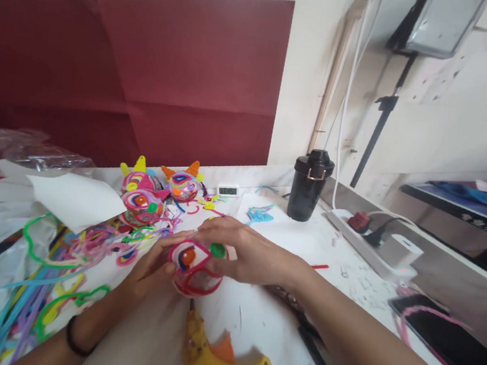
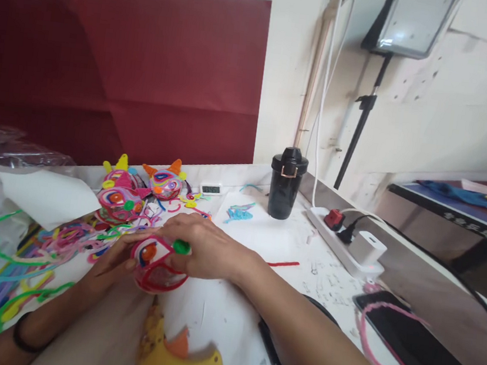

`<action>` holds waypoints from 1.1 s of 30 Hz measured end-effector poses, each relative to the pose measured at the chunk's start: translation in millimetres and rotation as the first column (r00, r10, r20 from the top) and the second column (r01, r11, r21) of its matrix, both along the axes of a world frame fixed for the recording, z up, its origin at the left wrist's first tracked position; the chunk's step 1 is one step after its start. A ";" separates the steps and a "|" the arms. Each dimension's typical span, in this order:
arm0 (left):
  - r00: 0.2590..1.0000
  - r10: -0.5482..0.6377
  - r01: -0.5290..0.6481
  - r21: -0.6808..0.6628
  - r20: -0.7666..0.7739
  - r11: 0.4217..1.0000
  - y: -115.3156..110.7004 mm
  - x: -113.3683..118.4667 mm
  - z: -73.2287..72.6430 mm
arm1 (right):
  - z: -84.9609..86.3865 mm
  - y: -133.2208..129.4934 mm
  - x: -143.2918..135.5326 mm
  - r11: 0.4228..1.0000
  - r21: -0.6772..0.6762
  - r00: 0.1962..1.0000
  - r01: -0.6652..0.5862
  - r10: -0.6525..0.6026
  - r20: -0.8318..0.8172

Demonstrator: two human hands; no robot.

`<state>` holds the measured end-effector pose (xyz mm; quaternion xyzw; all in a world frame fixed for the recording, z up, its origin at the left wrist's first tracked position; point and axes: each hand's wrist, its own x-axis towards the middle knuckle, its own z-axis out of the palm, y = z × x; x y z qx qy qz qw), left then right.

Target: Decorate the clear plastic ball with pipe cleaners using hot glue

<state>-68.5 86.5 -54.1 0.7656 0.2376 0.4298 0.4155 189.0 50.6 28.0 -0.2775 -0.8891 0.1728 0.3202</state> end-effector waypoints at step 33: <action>0.983 -0.141 0.146 -0.039 0.121 0.988 -1.5 7.1 -15.4 | -3.8 -6.2 -2.5 0.991 0.123 0.978 0.061 -0.084 0.191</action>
